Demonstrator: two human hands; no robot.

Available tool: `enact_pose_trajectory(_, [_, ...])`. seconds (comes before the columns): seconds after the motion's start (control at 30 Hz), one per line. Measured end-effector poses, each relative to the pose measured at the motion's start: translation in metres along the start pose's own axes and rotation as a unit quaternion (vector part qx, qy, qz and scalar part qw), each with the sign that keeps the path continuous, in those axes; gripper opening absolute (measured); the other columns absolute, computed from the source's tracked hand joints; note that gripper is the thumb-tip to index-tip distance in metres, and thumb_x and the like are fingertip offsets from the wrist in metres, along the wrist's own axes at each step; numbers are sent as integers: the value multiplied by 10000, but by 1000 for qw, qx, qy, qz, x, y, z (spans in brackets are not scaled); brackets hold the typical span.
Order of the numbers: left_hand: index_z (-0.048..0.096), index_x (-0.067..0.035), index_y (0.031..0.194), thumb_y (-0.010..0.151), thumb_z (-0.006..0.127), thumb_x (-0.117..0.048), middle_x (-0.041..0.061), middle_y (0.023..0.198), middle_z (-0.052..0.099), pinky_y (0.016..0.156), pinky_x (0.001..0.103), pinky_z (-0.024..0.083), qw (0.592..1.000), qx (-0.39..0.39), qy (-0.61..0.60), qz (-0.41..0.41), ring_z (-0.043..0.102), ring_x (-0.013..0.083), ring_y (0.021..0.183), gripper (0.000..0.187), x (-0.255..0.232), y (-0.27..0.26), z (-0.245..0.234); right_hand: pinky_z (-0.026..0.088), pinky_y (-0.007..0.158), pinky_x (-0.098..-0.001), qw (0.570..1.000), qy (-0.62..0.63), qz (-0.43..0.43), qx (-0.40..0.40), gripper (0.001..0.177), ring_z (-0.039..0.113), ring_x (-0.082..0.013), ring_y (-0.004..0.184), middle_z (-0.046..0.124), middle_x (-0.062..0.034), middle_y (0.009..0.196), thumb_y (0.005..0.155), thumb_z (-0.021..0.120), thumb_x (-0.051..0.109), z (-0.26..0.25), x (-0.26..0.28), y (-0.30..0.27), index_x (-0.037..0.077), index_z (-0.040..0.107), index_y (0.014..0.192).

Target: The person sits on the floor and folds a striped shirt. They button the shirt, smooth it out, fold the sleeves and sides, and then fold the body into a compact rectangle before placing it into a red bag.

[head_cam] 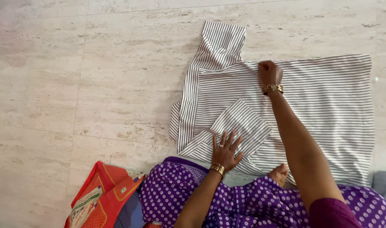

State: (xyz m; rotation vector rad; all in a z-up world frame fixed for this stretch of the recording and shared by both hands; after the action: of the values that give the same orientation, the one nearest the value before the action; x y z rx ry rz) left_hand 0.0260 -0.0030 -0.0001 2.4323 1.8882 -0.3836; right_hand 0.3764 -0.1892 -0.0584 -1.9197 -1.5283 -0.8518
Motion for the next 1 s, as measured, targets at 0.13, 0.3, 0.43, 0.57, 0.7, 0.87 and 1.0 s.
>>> enact_pose_trajectory(0.13, [346,-321,1603,1001,397,-617,44,1723,179,1197,700,88,1000,0,5,0,181,327,1569,673,-2,-4,1,612,733,-305,994,74,69,-33,256,748,-161,807,784,-52,932,822,838,240,49,35,62,130,771,1043])
enact_pose_trajectory(0.3, [357,-347,1596,1001,401,-634,32,1714,212,1197,710,125,1000,-11,4,-1,203,314,1567,661,0,-2,6,600,691,-295,984,49,167,44,514,708,-141,821,750,-59,982,714,920,306,106,66,118,103,695,1129])
enact_pose_trajectory(0.43, [356,-352,1586,1000,425,-642,19,1715,227,1204,711,131,1000,4,-13,-6,219,311,1566,658,1,-2,9,569,708,-316,947,223,105,203,312,679,-191,817,760,-146,1007,930,809,191,96,92,113,52,760,1205])
enact_pose_trajectory(0.57, [368,-337,1583,968,445,-633,27,1697,257,1192,703,128,1000,14,-23,-6,243,317,1548,686,3,2,10,601,861,-275,914,210,-107,330,179,693,-125,965,739,-65,1090,1019,697,97,-10,100,21,46,673,1189])
enact_pose_trajectory(0.7, [424,-339,1556,973,420,-628,39,1688,265,1207,697,97,1000,-23,-12,-6,233,310,1551,651,1,4,-1,492,1144,-418,857,243,-320,322,208,548,-254,1397,682,-36,1291,923,693,-18,-133,39,-119,86,672,1102])
enact_pose_trajectory(0.87, [525,-250,1428,876,481,-578,122,1571,367,1145,697,47,991,130,11,-22,285,338,1472,643,-4,10,-6,567,814,-285,932,283,120,193,203,662,-134,998,732,-50,1132,996,624,68,-156,-65,-215,60,683,1190])
enact_pose_trajectory(1.0, [620,-146,1319,959,498,-414,132,1318,631,1222,645,146,997,72,-25,-29,553,300,1247,465,5,3,1,579,655,-261,948,201,176,176,322,695,-106,782,749,-89,970,988,676,247,-132,-96,-250,27,678,1223])
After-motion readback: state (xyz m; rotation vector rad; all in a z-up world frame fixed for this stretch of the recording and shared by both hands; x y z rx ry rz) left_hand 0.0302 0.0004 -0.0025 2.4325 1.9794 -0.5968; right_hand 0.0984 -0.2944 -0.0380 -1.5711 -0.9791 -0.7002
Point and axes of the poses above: each hand's wrist, its own y-axis towards the middle knuckle, its own z-axis out of the palm, x = y × z, the point moved 2 cm from there along y, towards the middle knuckle
